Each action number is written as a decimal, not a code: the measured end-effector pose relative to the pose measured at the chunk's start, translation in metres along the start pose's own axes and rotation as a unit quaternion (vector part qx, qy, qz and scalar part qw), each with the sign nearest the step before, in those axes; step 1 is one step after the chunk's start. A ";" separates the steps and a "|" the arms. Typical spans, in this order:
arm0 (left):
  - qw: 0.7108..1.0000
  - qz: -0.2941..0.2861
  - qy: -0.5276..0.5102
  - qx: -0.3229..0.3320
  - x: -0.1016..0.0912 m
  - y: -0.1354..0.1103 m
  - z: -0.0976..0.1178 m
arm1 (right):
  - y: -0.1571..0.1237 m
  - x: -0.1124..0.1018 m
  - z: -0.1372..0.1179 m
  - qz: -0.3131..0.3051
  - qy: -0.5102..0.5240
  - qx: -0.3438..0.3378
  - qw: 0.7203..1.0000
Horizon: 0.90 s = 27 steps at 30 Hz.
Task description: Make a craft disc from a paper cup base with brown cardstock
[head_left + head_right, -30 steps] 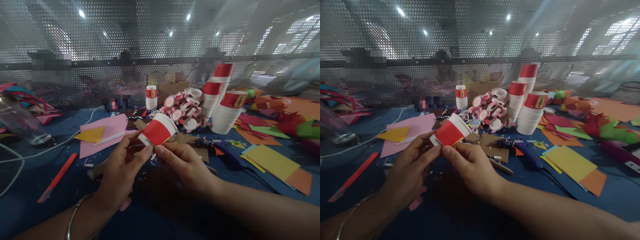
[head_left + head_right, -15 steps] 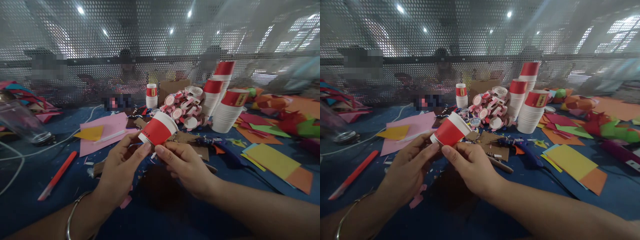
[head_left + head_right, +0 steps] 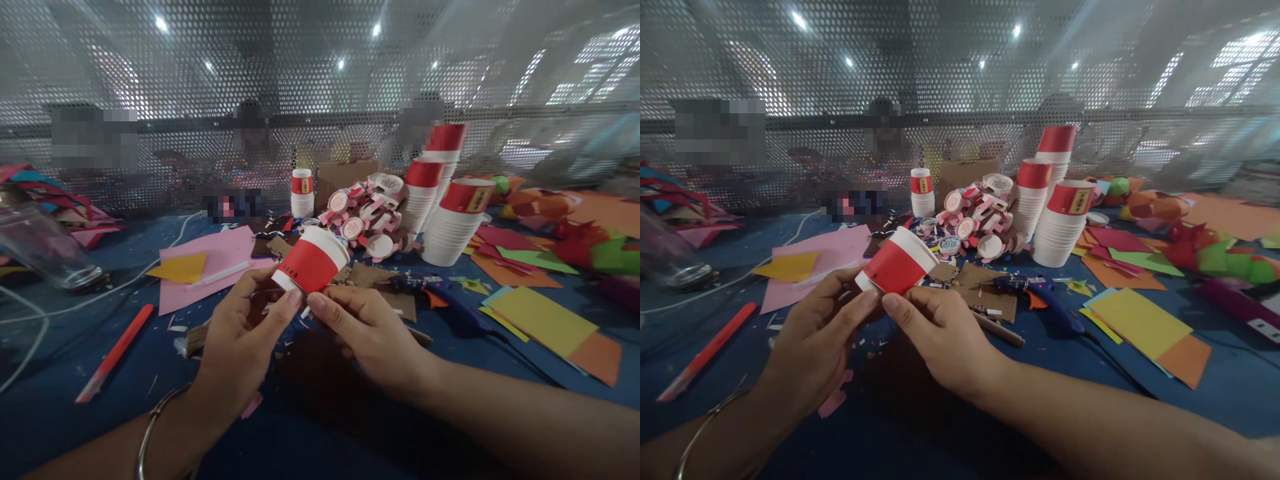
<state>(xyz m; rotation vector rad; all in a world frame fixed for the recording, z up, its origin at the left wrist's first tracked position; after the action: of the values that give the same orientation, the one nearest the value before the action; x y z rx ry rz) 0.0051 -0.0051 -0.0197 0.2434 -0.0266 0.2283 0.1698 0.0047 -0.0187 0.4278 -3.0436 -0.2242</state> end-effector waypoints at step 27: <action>0.994 -0.001 0.073 0.080 -0.002 0.004 0.007 | 0.003 0.000 0.003 -0.005 0.005 -0.040 0.999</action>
<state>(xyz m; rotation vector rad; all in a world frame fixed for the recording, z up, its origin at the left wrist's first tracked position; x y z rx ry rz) 0.0018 -0.0041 -0.0118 0.3864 0.1365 0.2465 0.1689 0.0082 -0.0207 0.4362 -3.0120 -0.3408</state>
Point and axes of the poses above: each hand's wrist, its own y-axis towards the middle knuckle, its own x-axis out of the palm, z = x × y, the point moved 1 cm from there along y, towards the middle knuckle, and after that the axes turned 9 degrees about z, right-handed, at the moved point
